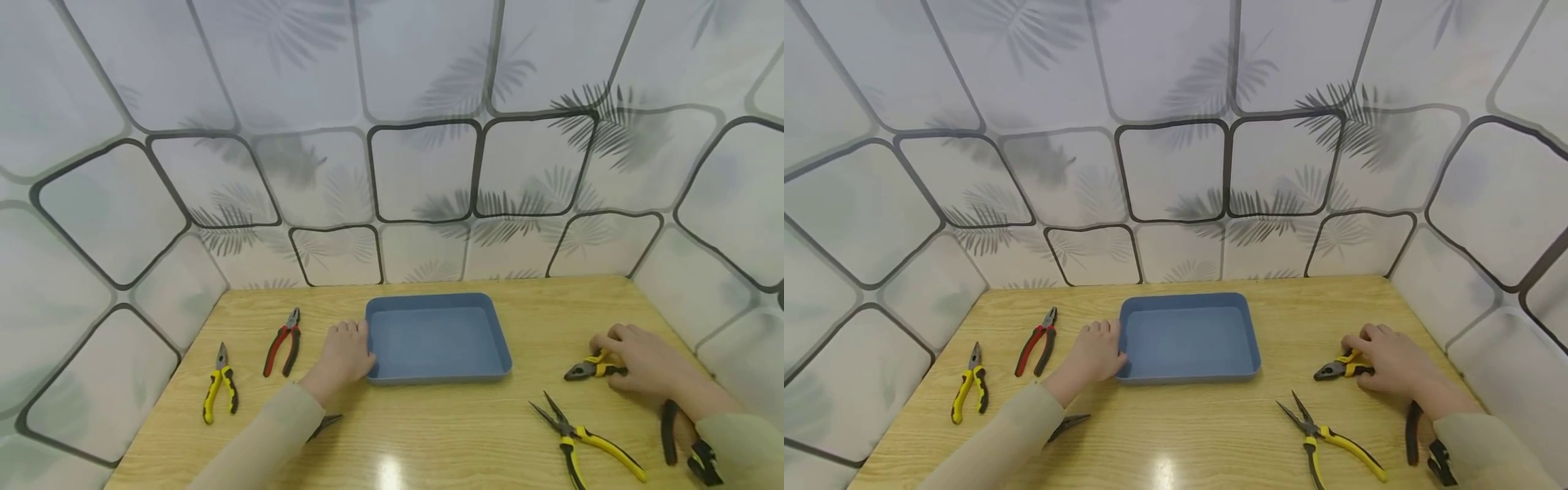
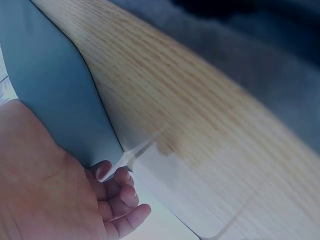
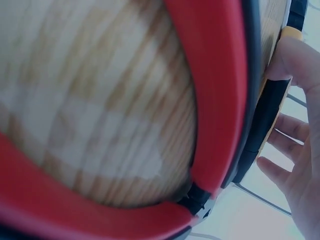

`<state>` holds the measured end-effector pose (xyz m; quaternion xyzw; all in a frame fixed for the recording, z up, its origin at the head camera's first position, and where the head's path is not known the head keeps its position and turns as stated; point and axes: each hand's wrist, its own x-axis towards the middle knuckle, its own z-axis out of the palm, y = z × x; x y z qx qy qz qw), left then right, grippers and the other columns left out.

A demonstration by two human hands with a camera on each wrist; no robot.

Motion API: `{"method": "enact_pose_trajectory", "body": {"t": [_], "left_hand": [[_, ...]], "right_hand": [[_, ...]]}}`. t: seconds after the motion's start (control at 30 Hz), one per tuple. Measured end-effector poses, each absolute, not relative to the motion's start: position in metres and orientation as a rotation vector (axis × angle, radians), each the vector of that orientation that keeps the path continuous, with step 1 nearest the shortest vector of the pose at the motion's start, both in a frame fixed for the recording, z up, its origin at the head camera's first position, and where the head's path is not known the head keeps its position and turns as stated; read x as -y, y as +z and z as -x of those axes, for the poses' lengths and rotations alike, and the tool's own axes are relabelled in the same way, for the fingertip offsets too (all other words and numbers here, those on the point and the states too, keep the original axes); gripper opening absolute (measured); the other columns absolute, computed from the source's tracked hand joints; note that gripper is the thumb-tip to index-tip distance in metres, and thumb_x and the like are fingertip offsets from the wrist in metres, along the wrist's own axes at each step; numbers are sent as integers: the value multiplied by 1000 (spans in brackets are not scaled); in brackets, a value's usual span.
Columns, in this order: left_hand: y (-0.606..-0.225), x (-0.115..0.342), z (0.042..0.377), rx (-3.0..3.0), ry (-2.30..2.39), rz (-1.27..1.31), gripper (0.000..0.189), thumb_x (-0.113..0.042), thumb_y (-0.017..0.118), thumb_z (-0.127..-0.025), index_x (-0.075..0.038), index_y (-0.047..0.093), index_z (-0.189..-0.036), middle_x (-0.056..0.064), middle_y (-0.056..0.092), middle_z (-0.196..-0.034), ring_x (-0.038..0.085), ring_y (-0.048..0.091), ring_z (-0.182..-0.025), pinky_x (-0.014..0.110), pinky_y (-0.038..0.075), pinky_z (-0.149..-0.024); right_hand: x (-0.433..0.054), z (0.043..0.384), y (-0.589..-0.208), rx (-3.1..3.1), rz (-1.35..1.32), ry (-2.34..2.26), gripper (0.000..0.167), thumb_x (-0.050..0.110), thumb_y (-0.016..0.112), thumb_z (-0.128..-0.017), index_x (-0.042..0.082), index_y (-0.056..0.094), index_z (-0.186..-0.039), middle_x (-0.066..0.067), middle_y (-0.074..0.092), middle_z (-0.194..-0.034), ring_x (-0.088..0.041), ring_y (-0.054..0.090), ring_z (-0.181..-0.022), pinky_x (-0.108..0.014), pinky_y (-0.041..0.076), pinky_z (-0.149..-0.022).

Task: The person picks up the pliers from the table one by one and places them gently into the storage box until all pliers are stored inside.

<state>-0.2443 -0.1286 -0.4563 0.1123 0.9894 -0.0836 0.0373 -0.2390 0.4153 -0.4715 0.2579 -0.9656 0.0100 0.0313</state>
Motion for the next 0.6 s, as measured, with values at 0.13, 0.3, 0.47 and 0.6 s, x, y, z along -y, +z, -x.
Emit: {"method": "enact_pose_trajectory", "body": {"t": [0.13,0.3,0.47,0.6], "left_hand": [[-456,129,245,-3025,-260,-338,61,-48,62,-102,0,52,-137,20,65,-120,35,64,-114,48,52,-102],[-457,129,245,-3031,-247,-334,59,-47,64,-101,0,53,-135,19,65,-118,34,64,-111,47,53,-101],[-456,129,244,-3033,-260,-337,59,-48,64,-101,-1,53,-134,19,66,-118,34,64,-114,47,52,-102],[-456,129,244,-3039,-250,-324,58,-47,64,-100,-1,53,-134,19,66,-118,34,64,-112,48,52,-101]], "right_hand": [[-414,240,-471,2965,-790,-4,47,31,88,-73,31,68,-115,3,57,-100,-13,49,-81,-40,43,-69],[-414,241,-473,2944,-771,-7,47,33,86,-73,31,70,-116,5,55,-98,-13,47,-81,-40,41,-70],[-413,242,-474,2923,-772,34,47,34,85,-74,29,71,-118,5,52,-96,-13,41,-81,-34,33,-69],[-413,243,-474,2875,-786,45,47,31,84,-75,25,72,-119,2,52,-97,-14,39,-81,-33,32,-70]]}}
